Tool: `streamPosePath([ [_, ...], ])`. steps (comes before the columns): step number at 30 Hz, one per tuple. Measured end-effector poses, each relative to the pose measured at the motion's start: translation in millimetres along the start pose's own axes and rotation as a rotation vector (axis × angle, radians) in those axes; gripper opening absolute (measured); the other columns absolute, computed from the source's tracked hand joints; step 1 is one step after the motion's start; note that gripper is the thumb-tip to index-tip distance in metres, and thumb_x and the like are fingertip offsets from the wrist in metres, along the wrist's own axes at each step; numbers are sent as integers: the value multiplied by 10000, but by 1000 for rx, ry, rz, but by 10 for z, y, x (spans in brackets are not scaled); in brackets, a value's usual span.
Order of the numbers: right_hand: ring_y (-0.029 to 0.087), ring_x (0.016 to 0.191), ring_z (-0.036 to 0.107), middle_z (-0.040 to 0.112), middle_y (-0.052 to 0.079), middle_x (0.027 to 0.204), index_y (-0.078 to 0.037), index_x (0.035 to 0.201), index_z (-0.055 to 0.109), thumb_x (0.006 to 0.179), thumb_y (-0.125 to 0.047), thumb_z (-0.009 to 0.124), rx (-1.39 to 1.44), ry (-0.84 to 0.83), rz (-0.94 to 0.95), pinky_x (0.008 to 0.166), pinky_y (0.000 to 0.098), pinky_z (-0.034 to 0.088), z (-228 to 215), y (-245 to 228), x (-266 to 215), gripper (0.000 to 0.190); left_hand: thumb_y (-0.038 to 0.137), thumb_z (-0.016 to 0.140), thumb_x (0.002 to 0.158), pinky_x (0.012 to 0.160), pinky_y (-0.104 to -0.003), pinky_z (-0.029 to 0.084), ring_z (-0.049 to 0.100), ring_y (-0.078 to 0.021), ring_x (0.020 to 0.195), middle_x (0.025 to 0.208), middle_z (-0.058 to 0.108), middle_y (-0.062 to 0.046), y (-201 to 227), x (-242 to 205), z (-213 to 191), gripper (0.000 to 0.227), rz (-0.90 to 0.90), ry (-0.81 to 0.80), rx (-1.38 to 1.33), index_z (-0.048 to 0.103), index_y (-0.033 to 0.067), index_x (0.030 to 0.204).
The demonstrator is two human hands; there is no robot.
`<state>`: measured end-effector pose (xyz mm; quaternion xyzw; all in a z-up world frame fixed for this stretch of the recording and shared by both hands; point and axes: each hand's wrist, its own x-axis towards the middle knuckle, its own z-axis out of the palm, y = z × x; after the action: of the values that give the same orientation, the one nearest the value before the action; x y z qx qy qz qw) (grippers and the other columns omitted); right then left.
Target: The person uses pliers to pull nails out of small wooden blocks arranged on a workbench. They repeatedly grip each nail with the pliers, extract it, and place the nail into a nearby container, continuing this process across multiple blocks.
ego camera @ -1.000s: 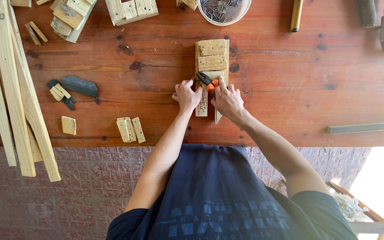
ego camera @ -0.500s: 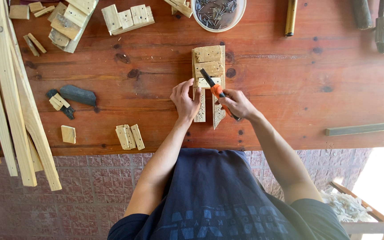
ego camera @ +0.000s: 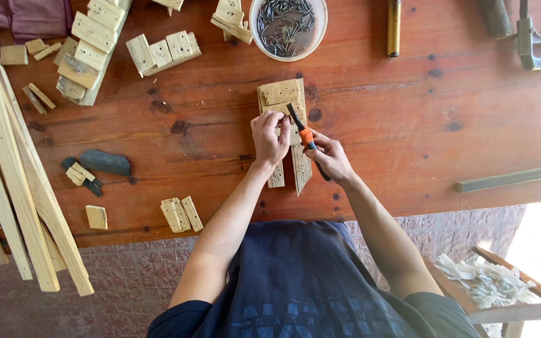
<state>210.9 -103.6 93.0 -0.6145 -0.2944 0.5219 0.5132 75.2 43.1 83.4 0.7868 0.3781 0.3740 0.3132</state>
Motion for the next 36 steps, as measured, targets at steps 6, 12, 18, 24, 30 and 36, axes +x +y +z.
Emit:
streamPosePath([
  [6, 216, 315, 563, 509, 141, 408, -43, 693, 622, 847, -61, 624, 151, 150, 16, 345, 275, 418, 58, -378, 131, 155, 221, 643, 994, 749, -337, 460, 674, -190, 724, 800, 652, 30, 25, 424, 150, 88, -80, -2, -81, 702, 184, 940],
  [12, 203, 269, 538, 508, 150, 359, 24, 748, 697, 799, -70, 615, 160, 159, -29, 359, 290, 439, 16, -282, 186, 135, 198, 683, 955, 724, -329, 487, 678, -189, 719, 843, 674, 24, -258, 938, 376, 56, -43, 42, -16, 736, 181, 955],
  [18, 187, 648, 720, 685, 149, 624, -8, 807, 755, 783, -80, 646, 101, 205, 81, 607, 272, 518, -18, -133, 225, 133, 273, 716, 918, 719, -360, 501, 682, -195, 797, 912, 635, 46, -757, 1273, 618, 69, 80, 8, 207, 774, 259, 952],
  [24, 190, 282, 537, 520, 149, 383, -10, 687, 669, 806, -34, 617, 185, 191, 107, 350, 259, 385, -47, 51, 280, 132, 202, 713, 889, 682, -402, 517, 654, -256, 849, 944, 586, 1, -959, 1299, 641, 100, 173, -51, 259, 783, 204, 960],
  [30, 180, 320, 567, 602, 163, 496, 8, 792, 715, 800, -51, 633, 191, 245, 63, 365, 283, 433, -73, -16, 228, 102, 190, 705, 894, 770, -395, 497, 634, -246, 902, 1001, 582, 9, -858, 1013, 500, 116, 158, -50, 194, 757, 198, 997],
  [36, 109, 568, 521, 597, 54, 593, -64, 776, 749, 779, -131, 674, 68, 360, 76, 527, 223, 397, -22, -321, -13, 101, 320, 676, 955, 850, -370, 413, 560, -163, 925, 949, 553, 34, -652, 177, 180, 101, 204, -153, 161, 737, 247, 921],
])
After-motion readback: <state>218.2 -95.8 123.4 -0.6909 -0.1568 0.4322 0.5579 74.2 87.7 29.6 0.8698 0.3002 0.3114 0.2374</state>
